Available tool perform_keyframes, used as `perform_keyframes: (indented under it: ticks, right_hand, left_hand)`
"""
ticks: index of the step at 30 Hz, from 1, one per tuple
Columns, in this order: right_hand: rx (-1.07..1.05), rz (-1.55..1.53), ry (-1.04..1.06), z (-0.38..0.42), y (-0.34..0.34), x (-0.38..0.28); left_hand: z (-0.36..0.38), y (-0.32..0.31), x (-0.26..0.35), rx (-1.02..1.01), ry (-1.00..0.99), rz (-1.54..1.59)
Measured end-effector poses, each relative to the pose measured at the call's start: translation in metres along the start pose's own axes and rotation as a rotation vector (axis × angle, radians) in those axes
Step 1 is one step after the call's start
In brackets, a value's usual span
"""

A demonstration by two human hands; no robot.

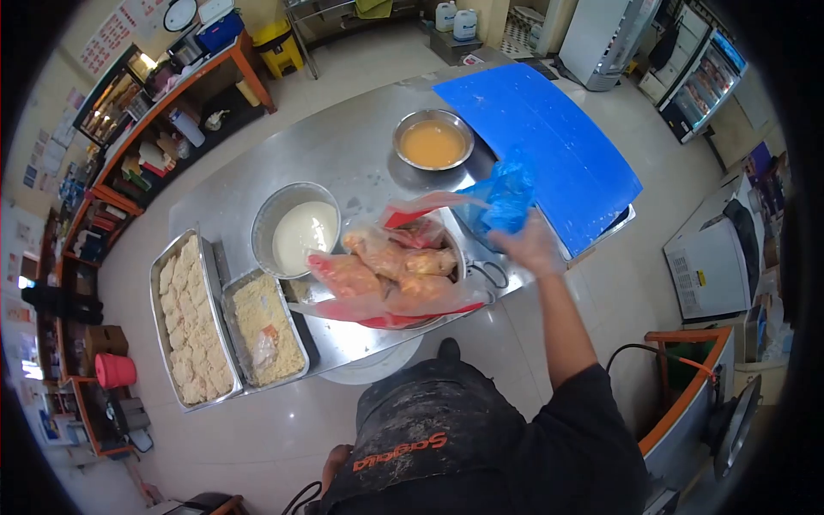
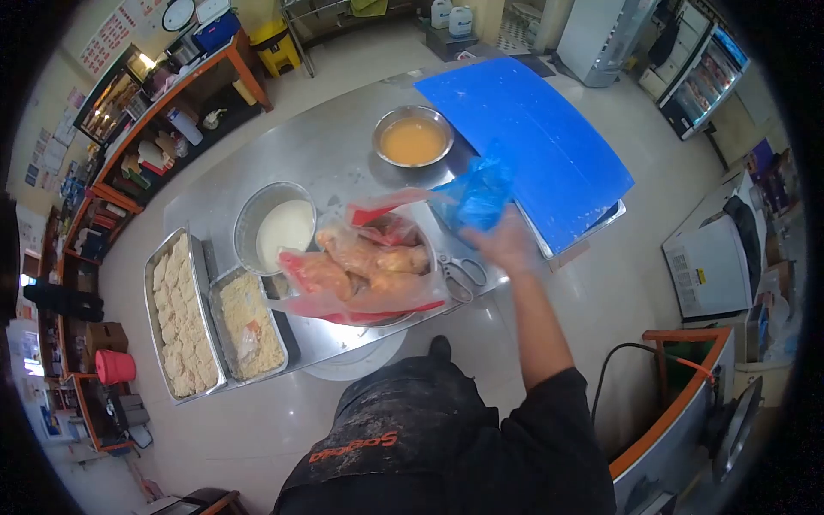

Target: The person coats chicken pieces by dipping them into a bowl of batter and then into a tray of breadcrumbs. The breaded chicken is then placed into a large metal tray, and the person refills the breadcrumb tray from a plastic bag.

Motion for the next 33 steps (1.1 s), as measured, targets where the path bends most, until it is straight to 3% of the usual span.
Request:
perform_keyframes:
  ticks: [3, 6, 7, 9, 12, 15, 19, 22, 26, 28, 29, 31, 33]
  right_hand:
    - [-0.065, 0.107, -0.071, -0.006, -0.032, -0.022]
    - [0.098, -0.147, -0.028, -0.030, -0.058, -0.014]
    - [0.182, -0.290, 0.038, -0.034, -0.056, -0.007]
    - [0.411, -0.567, 0.162, -0.035, -0.036, -0.006]
    - [0.492, -0.821, 0.202, -0.041, 0.003, -0.010]
    - [0.484, -0.933, 0.302, -0.035, 0.056, -0.031]
    - [0.502, -1.100, 0.491, -0.013, 0.137, -0.061]
    - [0.307, -1.497, 0.358, 0.018, 0.182, -0.079]
    - [0.224, -1.575, 0.579, 0.088, 0.259, -0.131]
    - [0.106, -1.479, 0.723, 0.119, 0.293, -0.152]
    - [0.006, -1.603, 0.693, 0.128, 0.295, -0.159]
    - [-0.221, -1.832, 0.624, 0.144, 0.299, -0.176]
    - [-0.197, -1.742, 0.495, 0.178, 0.291, -0.216]
  left_hand:
    - [-0.007, -0.001, 0.016, 0.077, -0.062, -0.114]
    - [-0.007, -0.020, 0.034, 0.164, -0.115, -0.192]
    - [0.006, -0.012, 0.055, 0.181, 0.103, 0.162]
    - [0.062, 0.080, 0.201, 0.521, 0.517, 0.977]
    - [0.056, 0.082, 0.204, 0.492, 0.453, 0.946]
    - [0.051, 0.118, 0.223, 0.612, 0.422, 0.982]
    - [0.059, 0.211, 0.267, 0.795, 0.094, 0.893]
    - [0.084, 0.296, 0.316, 0.894, -0.229, 0.843]
    - [0.135, 0.408, 0.400, 1.045, -0.682, 0.421]
    - [0.160, 0.451, 0.434, 1.098, -0.897, 0.419]
    - [0.175, 0.468, 0.450, 1.117, -1.001, 0.441]
    - [0.196, 0.495, 0.465, 1.305, -1.060, 0.103]
    - [0.217, 0.509, 0.468, 1.354, -1.182, 0.100]
Point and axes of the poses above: each hand's wrist, its own z-axis away from the middle knuckle, its own y-axis out of the back of the hand, x = y × z, the point moved 2 cm from there along -z, towards the middle knuckle, and after that the axes turned 6 degrees about -y, right-handed, at the moved point
